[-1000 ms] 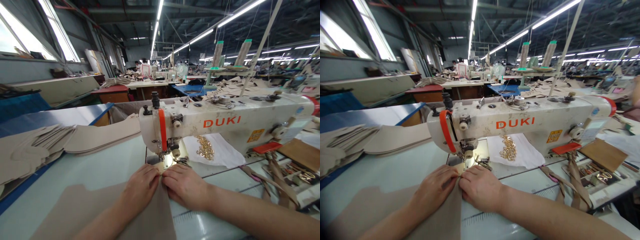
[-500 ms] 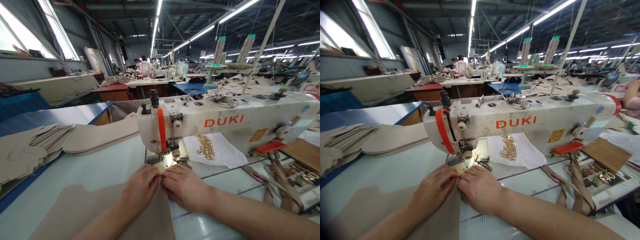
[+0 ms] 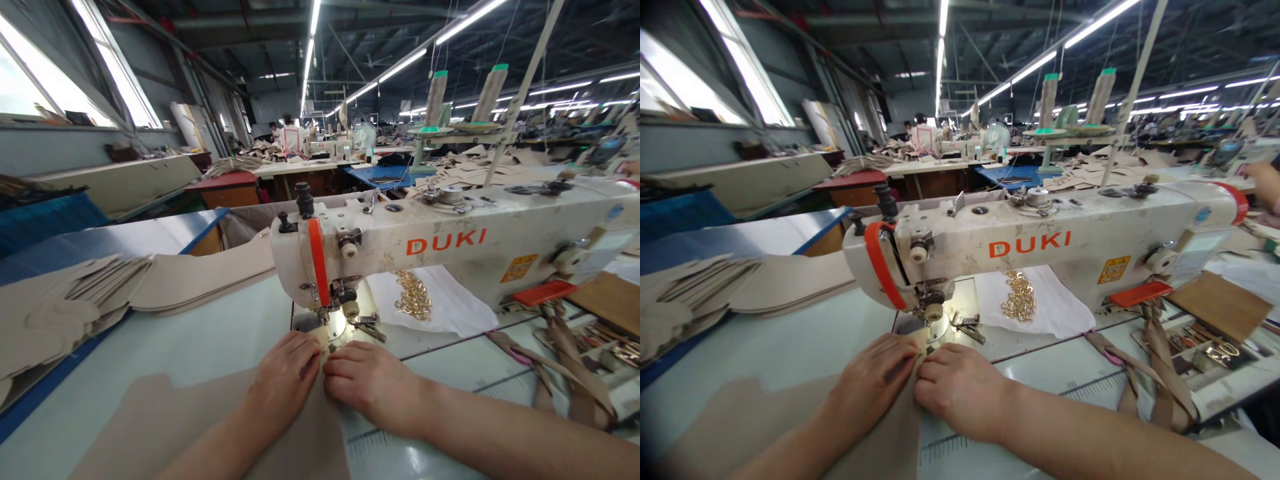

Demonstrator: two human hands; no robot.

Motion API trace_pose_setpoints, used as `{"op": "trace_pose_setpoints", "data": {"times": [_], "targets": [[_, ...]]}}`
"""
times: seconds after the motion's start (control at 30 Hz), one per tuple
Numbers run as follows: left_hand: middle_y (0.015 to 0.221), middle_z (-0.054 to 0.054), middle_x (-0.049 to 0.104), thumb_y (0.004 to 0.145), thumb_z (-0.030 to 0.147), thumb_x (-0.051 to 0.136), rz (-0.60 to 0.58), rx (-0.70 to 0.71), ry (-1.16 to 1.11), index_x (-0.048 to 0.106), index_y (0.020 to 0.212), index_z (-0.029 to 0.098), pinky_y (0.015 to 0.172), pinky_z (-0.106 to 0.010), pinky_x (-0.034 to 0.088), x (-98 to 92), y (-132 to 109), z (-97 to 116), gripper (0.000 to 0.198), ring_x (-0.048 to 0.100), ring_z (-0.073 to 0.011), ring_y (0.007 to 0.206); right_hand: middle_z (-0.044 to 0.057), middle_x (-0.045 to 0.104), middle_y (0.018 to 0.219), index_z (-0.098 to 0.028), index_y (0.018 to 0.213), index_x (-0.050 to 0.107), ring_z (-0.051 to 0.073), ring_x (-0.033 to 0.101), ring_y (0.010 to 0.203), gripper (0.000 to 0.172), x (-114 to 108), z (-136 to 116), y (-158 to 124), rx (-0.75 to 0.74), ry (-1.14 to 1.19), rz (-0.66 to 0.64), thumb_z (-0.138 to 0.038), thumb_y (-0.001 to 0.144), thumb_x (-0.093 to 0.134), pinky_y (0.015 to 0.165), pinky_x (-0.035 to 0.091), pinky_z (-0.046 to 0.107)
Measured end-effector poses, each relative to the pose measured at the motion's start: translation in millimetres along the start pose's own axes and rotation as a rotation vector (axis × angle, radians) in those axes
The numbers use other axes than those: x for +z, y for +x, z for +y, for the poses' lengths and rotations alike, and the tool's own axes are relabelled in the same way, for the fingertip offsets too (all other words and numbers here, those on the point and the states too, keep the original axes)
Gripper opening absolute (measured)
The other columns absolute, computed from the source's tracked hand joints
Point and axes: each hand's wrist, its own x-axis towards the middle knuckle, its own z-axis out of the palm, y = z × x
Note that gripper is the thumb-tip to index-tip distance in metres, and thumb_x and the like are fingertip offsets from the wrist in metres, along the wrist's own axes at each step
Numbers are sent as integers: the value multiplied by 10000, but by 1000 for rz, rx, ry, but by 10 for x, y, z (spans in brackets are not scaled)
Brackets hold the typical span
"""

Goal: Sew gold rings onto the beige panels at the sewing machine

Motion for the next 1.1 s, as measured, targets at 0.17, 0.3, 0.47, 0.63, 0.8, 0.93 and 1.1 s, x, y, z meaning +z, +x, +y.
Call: {"op": "trace_pose_setpoints", "data": {"times": [0.17,0.3,0.47,0.63,0.8,0.93,1.1], "targets": [[712,-13,643,888,149,428,8,15,-5,564,739,186,671,-272,509,14,34,16,205,588,-152,695,57,647,919,-152,813,576,160,547,910,161,22,-5,-3,6,7,19,-216,925,481,852,429,297],[703,-14,642,901,167,408,25,28,9,570,739,187,671,-276,509,9,64,32,230,590,-154,689,50,646,897,-160,794,576,159,544,864,140,26,-6,0,17,6,29,-208,906,506,824,440,295],[721,-20,654,905,173,402,44,32,7,577,750,184,678,-276,512,16,69,20,234,599,-154,694,53,646,922,-153,805,579,164,543,888,152,8,-7,1,15,11,13,-207,912,485,834,435,297],[733,-19,658,906,192,404,40,31,12,578,769,188,676,-274,516,32,54,5,221,601,-153,702,48,650,912,-151,812,583,169,548,880,137,-13,-7,14,22,4,-33,-211,905,502,846,423,295],[743,-18,661,900,182,406,18,14,4,574,769,190,682,-277,516,42,51,-7,213,600,-153,714,44,645,914,-156,805,576,167,544,890,135,14,-3,13,24,0,-11,-213,904,504,841,421,298],[741,-24,662,903,190,395,33,25,15,580,769,188,693,-283,524,38,57,-7,229,601,-155,716,52,640,923,-162,806,572,163,534,895,122,25,2,1,19,2,13,-210,900,511,826,430,298],[728,-24,657,904,188,396,51,32,16,582,756,186,686,-277,525,31,68,7,238,598,-154,706,57,641,911,-159,797,575,161,535,882,161,6,0,4,17,3,20,-210,918,482,816,437,297]]}}
